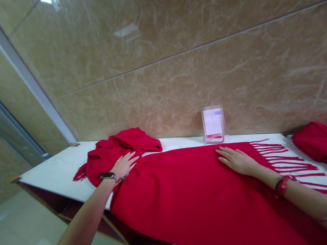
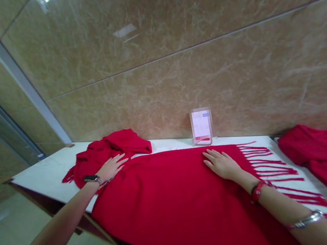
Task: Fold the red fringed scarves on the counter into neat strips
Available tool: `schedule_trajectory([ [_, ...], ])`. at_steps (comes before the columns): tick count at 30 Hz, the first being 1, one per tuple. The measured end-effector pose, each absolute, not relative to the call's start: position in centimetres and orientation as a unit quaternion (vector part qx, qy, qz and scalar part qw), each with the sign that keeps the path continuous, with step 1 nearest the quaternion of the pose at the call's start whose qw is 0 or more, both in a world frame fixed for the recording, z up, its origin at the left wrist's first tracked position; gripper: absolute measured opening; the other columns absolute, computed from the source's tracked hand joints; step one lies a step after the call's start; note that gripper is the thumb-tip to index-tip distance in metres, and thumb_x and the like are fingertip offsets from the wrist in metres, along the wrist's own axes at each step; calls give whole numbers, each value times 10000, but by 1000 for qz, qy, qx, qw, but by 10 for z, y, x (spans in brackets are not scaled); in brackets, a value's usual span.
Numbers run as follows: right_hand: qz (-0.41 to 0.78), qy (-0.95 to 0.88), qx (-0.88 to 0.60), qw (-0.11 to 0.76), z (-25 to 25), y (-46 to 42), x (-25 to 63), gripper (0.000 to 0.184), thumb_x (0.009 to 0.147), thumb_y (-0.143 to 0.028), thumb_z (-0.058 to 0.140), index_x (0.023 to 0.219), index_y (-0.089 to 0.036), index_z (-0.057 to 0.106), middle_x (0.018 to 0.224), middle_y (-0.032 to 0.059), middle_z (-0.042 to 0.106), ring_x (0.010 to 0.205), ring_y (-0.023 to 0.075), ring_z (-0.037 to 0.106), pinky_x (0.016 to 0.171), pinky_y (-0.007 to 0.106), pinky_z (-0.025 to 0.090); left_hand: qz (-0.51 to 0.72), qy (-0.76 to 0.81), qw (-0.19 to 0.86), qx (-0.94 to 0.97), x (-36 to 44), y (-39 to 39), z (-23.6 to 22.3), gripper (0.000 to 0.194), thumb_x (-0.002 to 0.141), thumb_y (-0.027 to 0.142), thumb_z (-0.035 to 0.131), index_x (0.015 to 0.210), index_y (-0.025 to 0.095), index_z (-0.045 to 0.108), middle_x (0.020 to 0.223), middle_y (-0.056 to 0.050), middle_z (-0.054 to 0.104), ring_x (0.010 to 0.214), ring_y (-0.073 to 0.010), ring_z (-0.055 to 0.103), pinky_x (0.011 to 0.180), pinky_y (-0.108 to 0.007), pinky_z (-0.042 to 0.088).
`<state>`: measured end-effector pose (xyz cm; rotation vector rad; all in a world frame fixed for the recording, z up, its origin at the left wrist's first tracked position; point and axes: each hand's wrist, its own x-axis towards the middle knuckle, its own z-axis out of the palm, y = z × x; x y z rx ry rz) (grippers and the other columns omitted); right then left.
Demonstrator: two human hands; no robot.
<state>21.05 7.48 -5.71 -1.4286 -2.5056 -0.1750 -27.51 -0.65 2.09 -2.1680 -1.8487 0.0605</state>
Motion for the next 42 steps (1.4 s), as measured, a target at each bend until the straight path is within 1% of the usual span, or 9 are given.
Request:
schedule_trajectory([
  [9, -54, -859, -492, 130, -53, 72, 209, 471, 900, -392, 253, 1321, -236, 394, 1391, 68, 375, 1276, 206, 327, 1009, 453, 302, -8, -610, 173, -773, -262, -7, 32, 347, 857, 243, 436, 1181, 300, 546, 1418, -16, 327, 1318, -212, 231, 1075, -426, 170],
  [13, -55, -857, -498, 123, -51, 70, 210, 482, 905, -395, 245, 1327, -209, 389, 1392, 83, 371, 1277, 213, 325, 1008, 444, 306, -53, -596, 167, -783, -203, -16, 33, 386, 902, 333, 355, 1276, 309, 451, 1435, -8, 292, 1330, -230, 190, 1075, -463, 109],
  [16, -54, -855, -503, 114, -48, 69, 212, 493, 908, -398, 238, 1336, -195, 373, 1399, 91, 357, 1277, 218, 323, 1010, 453, 298, -16, -579, 85, -811, -178, -14, 21, 463, 894, 456, 348, 1339, 327, 349, 1453, -6, 245, 1337, -245, 164, 1064, -466, 134],
  [19, -47, -855, -506, 107, -46, 68, 214, 497, 911, -409, 227, 1346, -206, 355, 1407, 85, 344, 1283, 215, 312, 1013, 462, 286, 12, -563, 22, -826, -184, -5, 8, 459, 918, 423, 292, 1367, 324, 285, 1453, -1, 242, 1333, -200, 191, 1065, -406, 169],
  [25, -47, -856, -505, 103, -45, 68, 214, 505, 916, -421, 219, 1353, -199, 344, 1416, 78, 329, 1297, 204, 282, 1022, 444, 277, 10, -554, 34, -832, -204, 7, 10, 470, 903, 387, 314, 1349, 242, 348, 1438, -36, 279, 1319, -173, 234, 1068, -317, 184],
  [29, -46, -846, -521, 101, -44, 65, 211, 502, 914, -418, 224, 1355, -209, 339, 1416, 70, 329, 1300, 206, 277, 1021, 452, 277, 9, -565, 66, -823, -164, 15, 23, 426, 904, 363, 296, 1265, 222, 472, 1368, -47, 408, 1264, -177, 347, 1062, -324, 206],
  [32, -44, -842, -529, 92, -43, 62, 213, 509, 912, -415, 228, 1362, -199, 327, 1424, 67, 312, 1307, 208, 261, 1029, 452, 263, -28, -542, 53, -838, -118, 27, 21, 460, 919, 348, 244, 1297, 168, 435, 1383, -73, 382, 1276, -166, 325, 1056, -284, 217],
  [37, -36, -842, -533, 77, -38, 57, 225, 522, 912, -440, 215, 1371, -211, 309, 1435, 54, 287, 1315, 204, 241, 1034, 442, 256, 8, -594, -32, -804, -83, 44, 10, 573, 877, 544, 257, 1387, 282, 259, 1468, -49, 170, 1334, -301, 138, 1039, -506, 166],
  [42, -34, -844, -530, 70, -34, 54, 232, 517, 913, -438, 212, 1375, -224, 299, 1442, 39, 270, 1324, 201, 215, 1045, 443, 235, 99, -603, -139, -779, -84, 59, 28, 919, 645, 771, 420, 1402, 298, 201, 1472, -67, 94, 1318, -387, 74, 1022, -531, 177],
])
